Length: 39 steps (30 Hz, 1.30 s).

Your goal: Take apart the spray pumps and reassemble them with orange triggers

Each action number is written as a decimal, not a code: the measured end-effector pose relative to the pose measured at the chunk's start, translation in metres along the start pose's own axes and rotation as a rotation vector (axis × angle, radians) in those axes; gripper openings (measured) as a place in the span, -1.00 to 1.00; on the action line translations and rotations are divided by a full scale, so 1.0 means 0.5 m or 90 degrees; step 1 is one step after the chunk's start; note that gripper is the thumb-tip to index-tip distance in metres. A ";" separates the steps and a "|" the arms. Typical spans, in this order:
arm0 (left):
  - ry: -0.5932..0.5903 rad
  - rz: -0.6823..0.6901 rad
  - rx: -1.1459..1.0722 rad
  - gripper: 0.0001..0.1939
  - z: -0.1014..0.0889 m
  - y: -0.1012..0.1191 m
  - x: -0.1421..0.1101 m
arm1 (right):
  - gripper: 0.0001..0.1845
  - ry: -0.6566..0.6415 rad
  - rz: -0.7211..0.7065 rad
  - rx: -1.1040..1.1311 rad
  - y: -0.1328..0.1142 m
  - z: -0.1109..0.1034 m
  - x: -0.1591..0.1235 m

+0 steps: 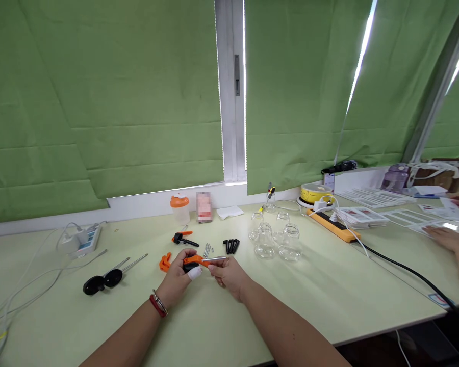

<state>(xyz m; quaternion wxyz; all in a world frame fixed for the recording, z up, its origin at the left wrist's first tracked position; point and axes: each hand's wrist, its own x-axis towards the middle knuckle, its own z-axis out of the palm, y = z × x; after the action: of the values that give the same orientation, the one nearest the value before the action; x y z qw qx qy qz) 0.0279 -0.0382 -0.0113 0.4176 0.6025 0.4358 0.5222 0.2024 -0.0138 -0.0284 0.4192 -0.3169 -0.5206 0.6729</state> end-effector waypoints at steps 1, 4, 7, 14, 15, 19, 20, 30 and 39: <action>0.002 0.001 -0.008 -0.52 -0.001 -0.001 0.001 | -0.54 -0.004 0.000 -0.003 -0.001 0.001 -0.001; 0.004 -0.020 -0.038 -0.42 -0.003 -0.003 0.003 | -0.53 -0.021 0.008 -0.005 -0.004 0.003 -0.003; -0.008 -0.067 -0.078 -0.45 -0.003 -0.002 0.003 | -0.54 -0.029 0.011 -0.012 -0.006 0.004 -0.004; -0.023 -0.119 -0.296 -0.70 -0.002 0.001 0.002 | -0.54 -0.018 -0.015 -0.072 0.003 0.010 -0.001; -0.010 -0.119 -0.301 -0.72 -0.003 0.001 0.004 | -0.54 -0.006 -0.013 -0.094 0.005 0.010 0.000; 0.089 -0.108 -0.303 -0.77 -0.015 0.002 0.016 | -0.52 0.093 -0.060 -0.276 0.012 0.004 0.007; 0.114 -0.100 -0.304 -0.77 -0.019 0.003 0.019 | -0.56 0.112 -0.105 -0.357 0.014 0.002 0.010; 0.177 -0.080 -0.336 -0.72 -0.034 0.001 0.025 | -0.42 -0.001 -0.268 -0.968 0.027 0.011 0.033; 0.195 -0.096 -0.340 -0.75 -0.026 0.000 0.025 | -0.44 -0.020 -0.270 -1.018 0.026 0.008 0.035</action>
<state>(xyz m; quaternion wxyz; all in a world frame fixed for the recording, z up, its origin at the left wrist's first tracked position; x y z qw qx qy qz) 0.0157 -0.0257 -0.0064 0.5281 0.3515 0.3847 0.6705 0.1880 -0.0012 -0.0396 0.1784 -0.4051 -0.8967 0.0104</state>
